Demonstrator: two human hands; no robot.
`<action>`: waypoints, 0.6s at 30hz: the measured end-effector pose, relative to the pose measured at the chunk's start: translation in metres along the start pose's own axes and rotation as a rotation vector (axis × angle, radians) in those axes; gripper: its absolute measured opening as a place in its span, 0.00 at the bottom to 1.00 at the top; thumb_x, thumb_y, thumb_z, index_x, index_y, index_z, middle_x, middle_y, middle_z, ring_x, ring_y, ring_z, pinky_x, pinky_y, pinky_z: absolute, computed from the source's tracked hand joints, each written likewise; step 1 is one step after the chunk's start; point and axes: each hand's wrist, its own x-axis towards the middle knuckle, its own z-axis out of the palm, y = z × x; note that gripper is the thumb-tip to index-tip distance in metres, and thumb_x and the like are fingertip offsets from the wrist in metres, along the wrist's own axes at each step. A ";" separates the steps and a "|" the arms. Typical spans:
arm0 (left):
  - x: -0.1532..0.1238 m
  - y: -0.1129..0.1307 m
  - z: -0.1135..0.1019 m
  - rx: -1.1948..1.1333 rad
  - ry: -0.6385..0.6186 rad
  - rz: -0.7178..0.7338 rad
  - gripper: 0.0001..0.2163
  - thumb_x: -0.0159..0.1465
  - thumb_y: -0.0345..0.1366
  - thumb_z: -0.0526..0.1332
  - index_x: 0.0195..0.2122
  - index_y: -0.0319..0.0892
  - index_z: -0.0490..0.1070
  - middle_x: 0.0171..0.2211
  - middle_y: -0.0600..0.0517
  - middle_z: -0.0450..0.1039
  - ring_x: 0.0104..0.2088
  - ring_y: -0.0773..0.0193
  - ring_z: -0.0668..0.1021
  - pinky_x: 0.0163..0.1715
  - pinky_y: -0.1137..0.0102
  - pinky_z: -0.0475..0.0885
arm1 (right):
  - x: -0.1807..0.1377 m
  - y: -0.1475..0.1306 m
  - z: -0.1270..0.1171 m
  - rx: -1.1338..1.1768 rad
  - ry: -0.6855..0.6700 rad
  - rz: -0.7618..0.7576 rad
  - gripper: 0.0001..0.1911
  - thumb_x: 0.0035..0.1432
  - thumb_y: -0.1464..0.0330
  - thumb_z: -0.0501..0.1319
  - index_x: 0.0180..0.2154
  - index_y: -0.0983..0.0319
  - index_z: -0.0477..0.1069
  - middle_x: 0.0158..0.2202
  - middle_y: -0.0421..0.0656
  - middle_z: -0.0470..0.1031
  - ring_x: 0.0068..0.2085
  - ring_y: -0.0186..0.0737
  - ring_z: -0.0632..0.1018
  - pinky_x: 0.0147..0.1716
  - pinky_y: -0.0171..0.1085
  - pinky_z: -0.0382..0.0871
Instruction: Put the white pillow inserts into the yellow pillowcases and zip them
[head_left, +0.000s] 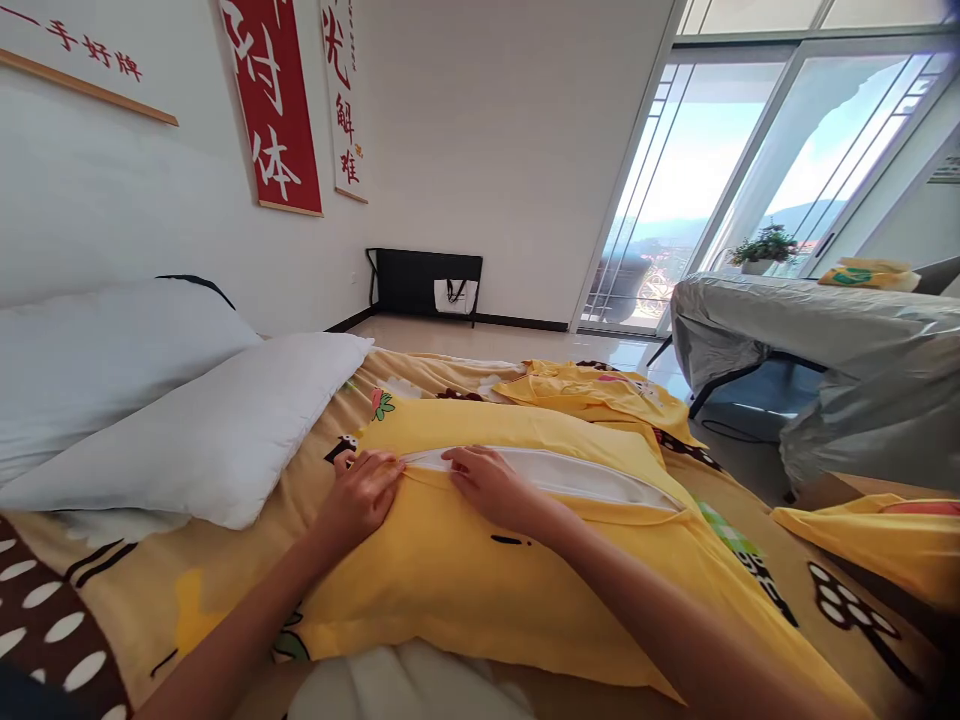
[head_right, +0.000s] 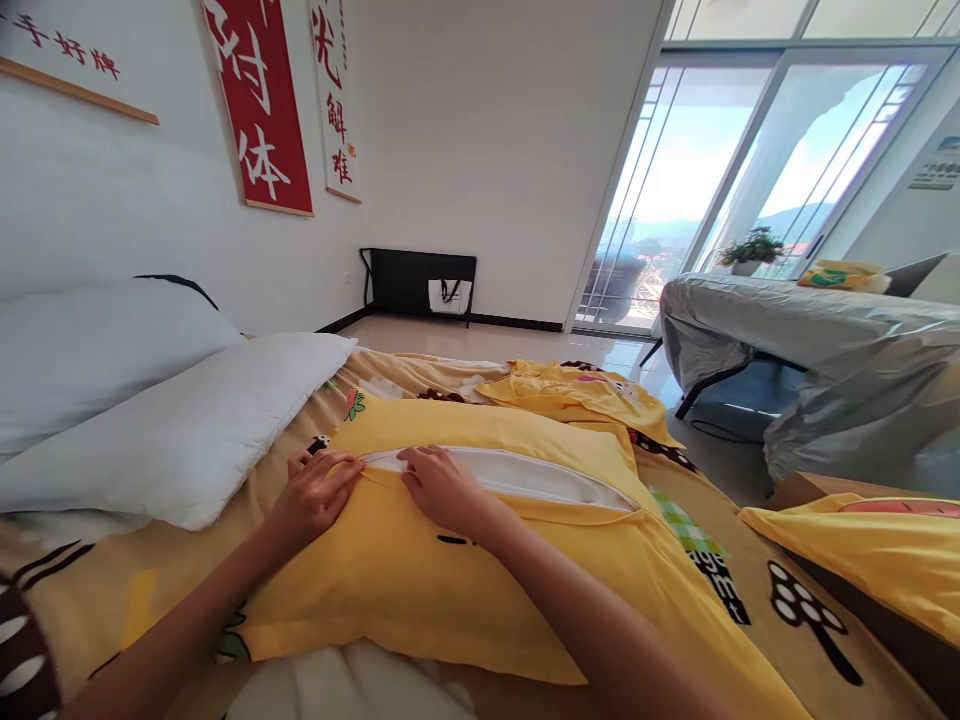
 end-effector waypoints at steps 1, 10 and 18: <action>0.001 -0.001 0.001 -0.079 0.009 -0.053 0.15 0.62 0.27 0.52 0.45 0.44 0.75 0.47 0.46 0.74 0.47 0.57 0.73 0.47 0.59 0.60 | 0.013 -0.005 0.006 0.024 -0.024 0.022 0.14 0.62 0.71 0.51 0.45 0.64 0.73 0.41 0.47 0.77 0.42 0.39 0.75 0.41 0.36 0.64; 0.030 -0.001 0.000 -0.490 -0.142 -0.394 0.11 0.62 0.36 0.53 0.25 0.41 0.69 0.28 0.50 0.68 0.32 0.62 0.72 0.34 0.67 0.67 | 0.049 -0.028 0.036 -0.215 -0.159 0.159 0.14 0.62 0.66 0.51 0.32 0.62 0.74 0.34 0.48 0.77 0.33 0.40 0.76 0.28 0.35 0.57; 0.029 0.002 0.006 -0.461 -0.324 -0.620 0.10 0.57 0.38 0.56 0.23 0.43 0.58 0.24 0.55 0.65 0.27 0.65 0.68 0.27 0.71 0.60 | 0.022 -0.030 0.062 -0.410 0.024 -0.024 0.10 0.61 0.75 0.52 0.36 0.62 0.72 0.36 0.46 0.76 0.39 0.42 0.73 0.36 0.37 0.59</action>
